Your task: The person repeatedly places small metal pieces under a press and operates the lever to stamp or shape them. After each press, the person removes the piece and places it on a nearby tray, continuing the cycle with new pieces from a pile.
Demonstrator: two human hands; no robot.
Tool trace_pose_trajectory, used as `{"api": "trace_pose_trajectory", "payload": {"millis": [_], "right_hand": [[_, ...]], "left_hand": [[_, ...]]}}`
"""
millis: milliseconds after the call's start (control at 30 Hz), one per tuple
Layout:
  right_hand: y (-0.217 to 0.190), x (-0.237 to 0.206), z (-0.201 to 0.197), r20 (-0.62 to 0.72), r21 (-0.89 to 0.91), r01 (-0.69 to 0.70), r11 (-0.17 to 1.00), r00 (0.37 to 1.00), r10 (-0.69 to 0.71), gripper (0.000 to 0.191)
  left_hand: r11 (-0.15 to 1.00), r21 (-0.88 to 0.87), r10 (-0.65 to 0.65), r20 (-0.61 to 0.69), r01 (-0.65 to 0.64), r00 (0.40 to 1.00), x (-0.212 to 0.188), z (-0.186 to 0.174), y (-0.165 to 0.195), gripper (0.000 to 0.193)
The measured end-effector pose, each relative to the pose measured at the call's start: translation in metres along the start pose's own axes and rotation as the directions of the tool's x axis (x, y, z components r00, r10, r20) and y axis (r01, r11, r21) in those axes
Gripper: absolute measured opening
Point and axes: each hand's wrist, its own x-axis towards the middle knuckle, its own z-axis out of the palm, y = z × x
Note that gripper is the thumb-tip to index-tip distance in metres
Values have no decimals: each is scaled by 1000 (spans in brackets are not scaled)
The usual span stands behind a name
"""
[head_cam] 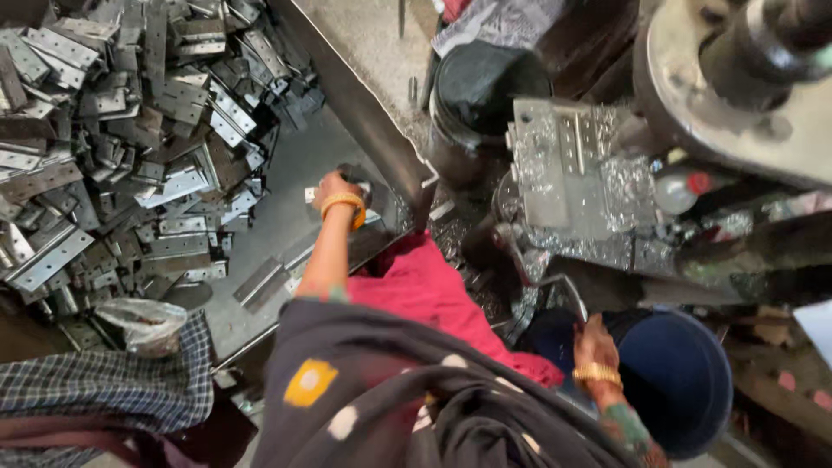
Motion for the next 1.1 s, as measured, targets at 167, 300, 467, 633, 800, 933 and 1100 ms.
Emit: {"api": "trace_pose_trajectory", "payload": {"millis": [167,300,467,633,800,933,1100], "right_hand": [[6,13,7,17,127,16,992,1000,-19,27],[-4,12,-24,101,2,-20,1000,995,20,25],[-21,17,-70,-109,-116,129,985,984,-142,15],[-30,16,-84,-47,-131,84,988,995,-91,22],[-33,24,-98,-71,-113,151,982,985,-160,22],[-37,43,-112,-61,-170,183,968,979,-196,18],[-34,25,-87,-103,-161,166,973,978,-184,21]], "left_hand": [[837,215,547,-310,-504,777,-58,-10,-47,31],[843,98,534,-283,-529,797,-103,-41,-41,31],[686,-49,727,89,-726,681,-170,-39,45,43],[429,78,900,-115,-900,420,-258,79,148,28],[357,422,933,-210,-833,293,-269,155,185,38],[466,488,885,-251,-738,393,-247,159,198,51],[457,569,796,81,-684,600,-230,146,214,44]]}}
